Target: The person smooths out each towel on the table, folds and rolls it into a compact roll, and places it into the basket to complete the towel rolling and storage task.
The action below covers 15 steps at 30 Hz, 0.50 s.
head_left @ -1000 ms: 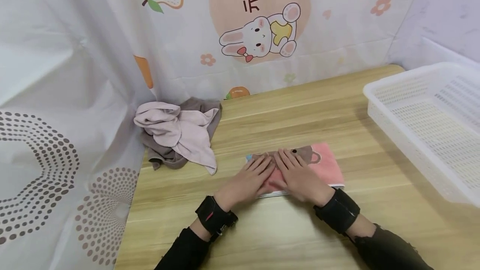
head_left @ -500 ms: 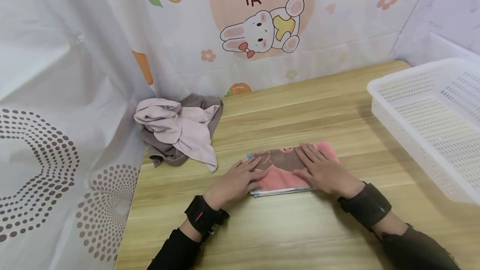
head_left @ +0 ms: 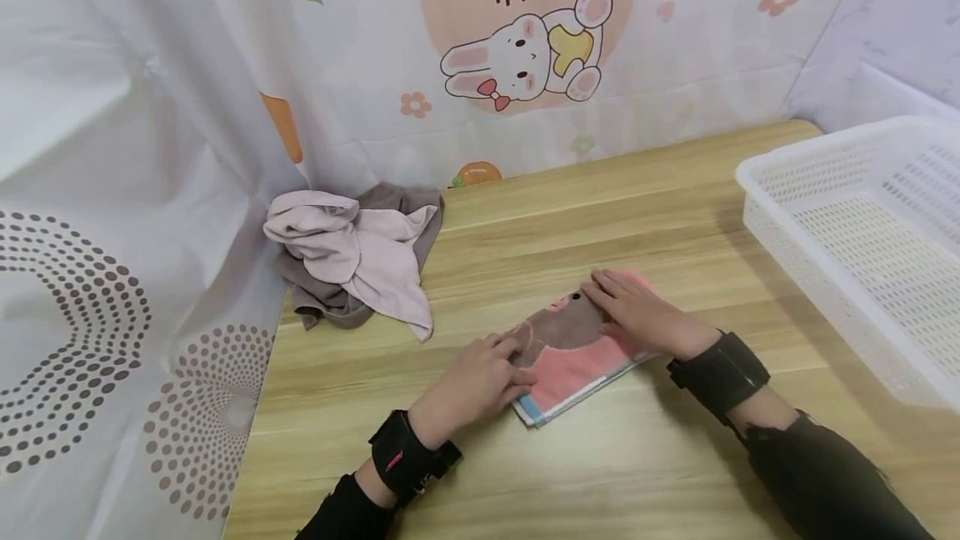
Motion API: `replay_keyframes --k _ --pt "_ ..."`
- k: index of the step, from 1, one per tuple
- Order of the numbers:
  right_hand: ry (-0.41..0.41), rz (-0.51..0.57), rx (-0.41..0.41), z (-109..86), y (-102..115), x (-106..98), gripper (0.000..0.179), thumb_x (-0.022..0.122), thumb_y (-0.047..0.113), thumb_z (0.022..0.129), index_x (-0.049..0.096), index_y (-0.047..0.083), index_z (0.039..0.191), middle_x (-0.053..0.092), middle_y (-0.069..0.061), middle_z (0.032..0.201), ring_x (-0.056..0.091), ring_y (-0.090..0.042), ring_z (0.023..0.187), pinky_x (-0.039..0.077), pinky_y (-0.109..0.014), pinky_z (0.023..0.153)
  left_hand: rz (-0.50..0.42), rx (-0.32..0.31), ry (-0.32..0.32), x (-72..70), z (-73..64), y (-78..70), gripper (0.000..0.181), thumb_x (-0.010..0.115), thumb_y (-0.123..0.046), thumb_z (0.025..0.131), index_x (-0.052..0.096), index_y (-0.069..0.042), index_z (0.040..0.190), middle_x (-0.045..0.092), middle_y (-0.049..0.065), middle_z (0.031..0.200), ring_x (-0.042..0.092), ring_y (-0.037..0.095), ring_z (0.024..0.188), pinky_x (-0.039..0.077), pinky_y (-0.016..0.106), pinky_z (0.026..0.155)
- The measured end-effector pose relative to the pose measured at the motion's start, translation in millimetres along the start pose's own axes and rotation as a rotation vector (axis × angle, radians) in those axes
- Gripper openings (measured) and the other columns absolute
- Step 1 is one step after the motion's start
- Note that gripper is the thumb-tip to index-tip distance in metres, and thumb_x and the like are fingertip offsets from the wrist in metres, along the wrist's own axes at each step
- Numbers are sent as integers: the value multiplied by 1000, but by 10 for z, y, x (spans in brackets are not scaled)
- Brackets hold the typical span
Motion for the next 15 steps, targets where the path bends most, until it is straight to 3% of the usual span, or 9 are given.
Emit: replay_keyframes --k 4,8,15 --pt "-51 -72 -9 169 57 0 57 72 11 90 50 -9 138 41 -38 144 38 -51 136 36 -56 110 -10 64 -12 28 19 -124 19 66 -37 96 78 -28 108 65 0 113 61 16 109 49 28 91" --pt "-82 -97 -4 324 149 18 57 74 11 87 53 -8 136 43 -36 143 41 -50 135 38 -55 108 -35 143 -17 42 58 -262 19 66 -35 96 79 -27 107 64 -8 96 58 7 92 46 21 84" --pt "-34 -57 -46 564 275 65 55 70 6 90 51 -8 139 44 -33 145 42 -48 136 43 -52 105 -20 228 -32 79 147 -427 15 67 -31 96 80 -29 101 61 -12 83 55 0 78 45 18 74"
Point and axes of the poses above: each hand's wrist, its own z-axis towards the middle knuckle, its own x-axis out of the palm, y = z × x, the point moved 2 cm from there along z, towards the middle knuckle
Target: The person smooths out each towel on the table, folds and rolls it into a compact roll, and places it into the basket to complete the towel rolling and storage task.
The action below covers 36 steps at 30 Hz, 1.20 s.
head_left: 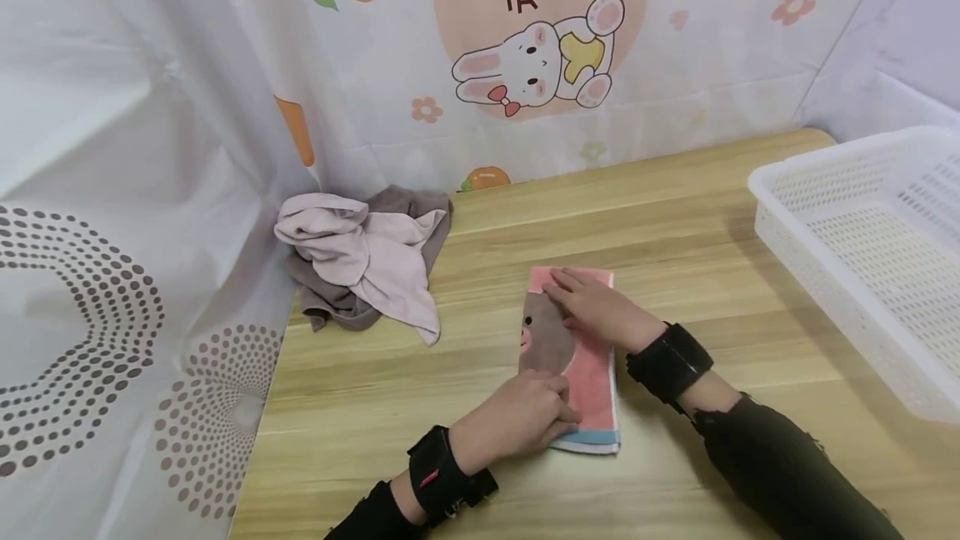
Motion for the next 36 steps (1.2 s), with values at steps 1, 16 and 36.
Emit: replay_keyframes --k 1,16,36 --pt "15 -2 -14 30 21 5 53 69 6 91 50 -8 139 44 -33 145 42 -47 136 43 -51 105 -4 9 -5 5 16 -17 14 67 -30 96 81 -29 99 60 -12 81 55 0 77 45 17 73" --pt "-59 232 104 165 -237 -137 39 65 13 95 59 -6 129 55 -26 132 51 -42 123 45 -55 102 -206 -146 -72 -176 175 325 16 63 -30 98 76 -25 93 66 -16 84 57 -7 76 48 13 74" --pt "-77 416 324 56 -690 -11 22 68 16 94 69 -1 107 67 -14 98 60 -25 86 50 -41 77 -511 -652 -238 19 287 1481 36 64 -21 98 63 -7 131 61 11 125 61 23 112 48 37 100"
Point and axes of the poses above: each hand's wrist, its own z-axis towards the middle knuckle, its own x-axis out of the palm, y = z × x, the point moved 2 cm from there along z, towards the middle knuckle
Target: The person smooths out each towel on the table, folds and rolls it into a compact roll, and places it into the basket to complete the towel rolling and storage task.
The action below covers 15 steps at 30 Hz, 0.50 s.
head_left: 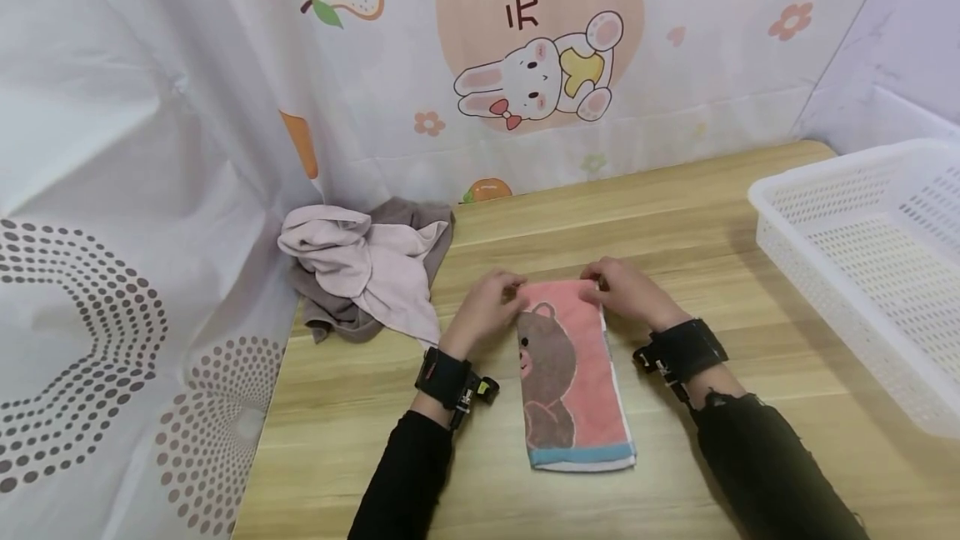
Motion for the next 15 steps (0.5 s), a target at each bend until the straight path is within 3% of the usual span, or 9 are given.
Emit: replay_keyframes --k 9,15 --pt "18 43 26 10 -15 26 19 69 10 93 69 0 109 66 -12 98 57 -22 83 48 -38 74 -111 -7 55 78 61 120 38 67 -18 96 63 -6 131 60 9 110 58 20 100 49 32 90" --pt "15 42 35 8 -5 32 18 70 8 92 70 1 108 65 -12 98 57 -22 82 48 -36 72 -128 0 71 91 88 146 37 69 -16 94 64 -5 130 54 7 99 53 17 90 46 28 81"
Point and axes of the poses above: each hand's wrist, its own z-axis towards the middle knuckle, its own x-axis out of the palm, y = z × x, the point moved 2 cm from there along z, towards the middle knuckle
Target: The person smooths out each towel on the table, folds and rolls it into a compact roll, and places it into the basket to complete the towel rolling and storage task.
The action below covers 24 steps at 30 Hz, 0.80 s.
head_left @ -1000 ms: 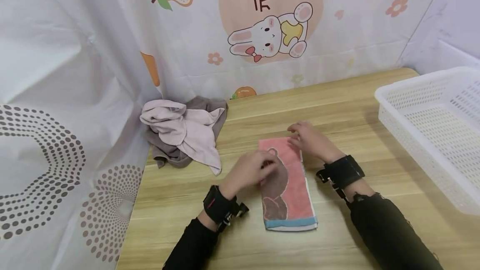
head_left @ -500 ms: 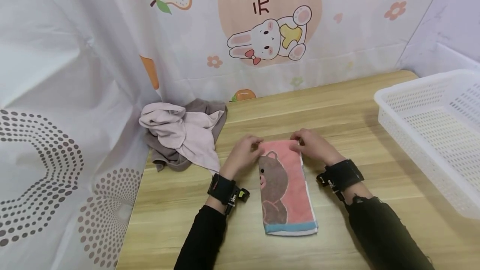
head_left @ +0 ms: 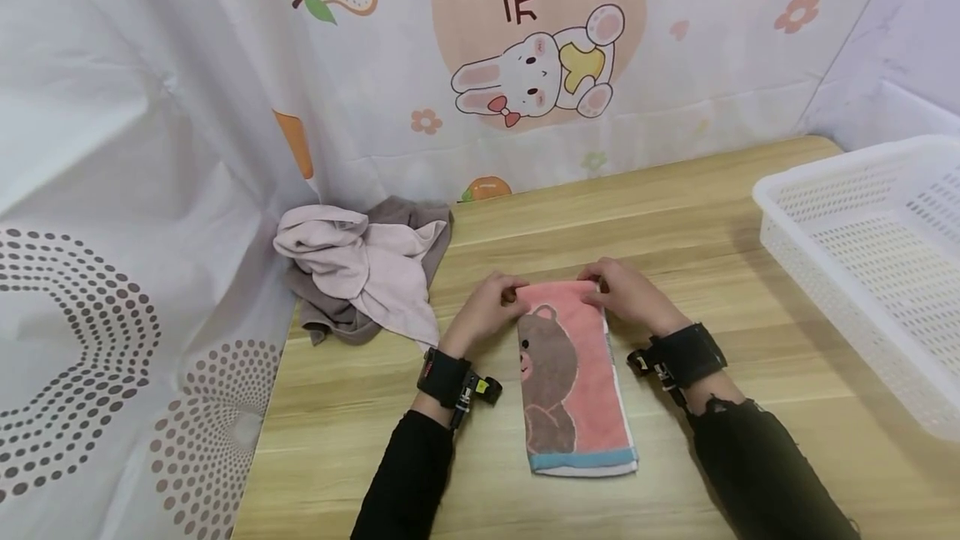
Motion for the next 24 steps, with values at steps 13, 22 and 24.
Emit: replay_keyframes --k 13,22,24 --pt "-48 18 -68 -25 25 -41 10 72 0 86 67 6 94 60 -7 88 55 -18 75 48 -31 67 -68 62 -58 -27 -9 -43 14 72 -5 89 65 -8 101 64 6 104 62 16 96 51 28 88" --pt "-45 40 -126 -47 101 -76 29 69 -12 74 62 13 86 56 -4 86 51 -18 74 46 -30 64 -56 126 -80 -77 -60 -68 19 72 4 83 65 -12 89 59 2 97 56 15 91 49 27 84" --pt "-41 29 -148 -52 110 -77 29 70 -13 74 63 13 85 56 -3 86 50 -18 74 45 -30 65 -41 134 -72 -83 -71 -61 18 73 3 83 66 -13 88 58 1 95 56 14 89 49 26 81"
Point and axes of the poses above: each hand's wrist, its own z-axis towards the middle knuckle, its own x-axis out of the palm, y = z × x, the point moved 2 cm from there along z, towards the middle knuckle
